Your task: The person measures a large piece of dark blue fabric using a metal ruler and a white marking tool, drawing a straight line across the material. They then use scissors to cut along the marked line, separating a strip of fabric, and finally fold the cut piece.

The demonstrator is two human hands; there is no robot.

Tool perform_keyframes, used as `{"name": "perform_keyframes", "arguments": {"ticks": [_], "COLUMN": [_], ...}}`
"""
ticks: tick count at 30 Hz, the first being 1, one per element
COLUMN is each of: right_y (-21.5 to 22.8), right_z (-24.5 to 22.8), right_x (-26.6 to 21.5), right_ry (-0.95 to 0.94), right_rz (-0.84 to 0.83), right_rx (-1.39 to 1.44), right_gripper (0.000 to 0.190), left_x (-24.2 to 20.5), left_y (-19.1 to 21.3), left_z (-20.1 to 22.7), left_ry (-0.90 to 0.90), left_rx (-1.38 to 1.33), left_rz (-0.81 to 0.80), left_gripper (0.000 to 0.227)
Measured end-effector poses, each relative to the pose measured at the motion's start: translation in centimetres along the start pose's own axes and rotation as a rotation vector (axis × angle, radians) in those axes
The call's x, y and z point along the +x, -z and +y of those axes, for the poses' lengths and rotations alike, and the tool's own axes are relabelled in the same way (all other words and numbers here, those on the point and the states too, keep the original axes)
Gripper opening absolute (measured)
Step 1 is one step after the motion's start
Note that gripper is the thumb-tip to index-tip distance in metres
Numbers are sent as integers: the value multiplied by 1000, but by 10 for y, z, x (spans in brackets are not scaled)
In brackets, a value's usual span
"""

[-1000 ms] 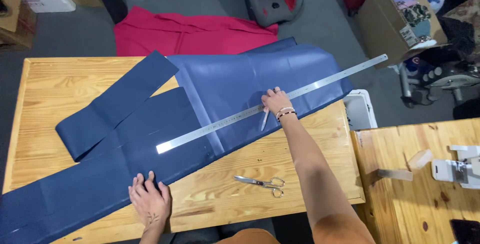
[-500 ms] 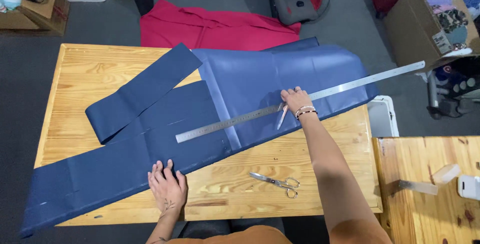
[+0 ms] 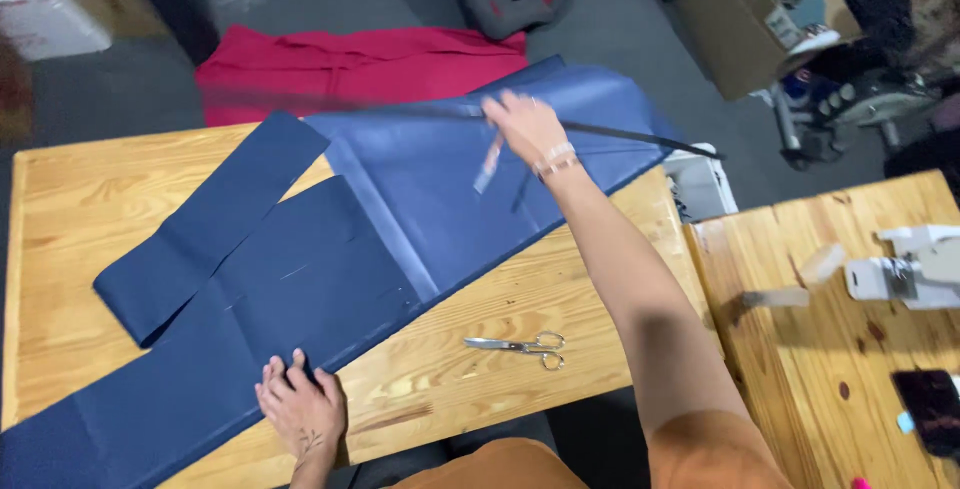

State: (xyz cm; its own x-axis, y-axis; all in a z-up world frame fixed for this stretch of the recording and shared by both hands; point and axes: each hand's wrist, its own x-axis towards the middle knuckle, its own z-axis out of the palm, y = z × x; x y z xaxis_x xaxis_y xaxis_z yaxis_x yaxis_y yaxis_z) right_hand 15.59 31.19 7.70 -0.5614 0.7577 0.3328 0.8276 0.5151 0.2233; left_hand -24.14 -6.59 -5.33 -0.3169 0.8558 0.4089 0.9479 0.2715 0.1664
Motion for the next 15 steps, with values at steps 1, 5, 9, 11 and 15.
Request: {"name": "perform_keyframes", "arguments": {"ticks": [1, 5, 9, 11, 15], "right_y": [25, 107, 178, 183, 186], "right_z": [3, 20, 42, 59, 73], "right_x": [21, 90, 117, 114, 73], "right_ry": [-49, -206, -306, -358, -496], "right_rz": [58, 299, 320, 269, 190], "right_rx": [31, -148, 109, 154, 216], "right_gripper": [12, 27, 8, 8, 24], "left_x": [1, -5, -7, -6, 8], "left_y": [1, -9, -19, -31, -44], "left_z": [1, -7, -16, -17, 2], "left_ry": [0, -51, -141, -149, -263], "left_rx": [-3, 2, 77, -143, -236], "left_rz": [4, 68, 167, 222, 191], "left_gripper": [38, 41, 33, 30, 30]}}
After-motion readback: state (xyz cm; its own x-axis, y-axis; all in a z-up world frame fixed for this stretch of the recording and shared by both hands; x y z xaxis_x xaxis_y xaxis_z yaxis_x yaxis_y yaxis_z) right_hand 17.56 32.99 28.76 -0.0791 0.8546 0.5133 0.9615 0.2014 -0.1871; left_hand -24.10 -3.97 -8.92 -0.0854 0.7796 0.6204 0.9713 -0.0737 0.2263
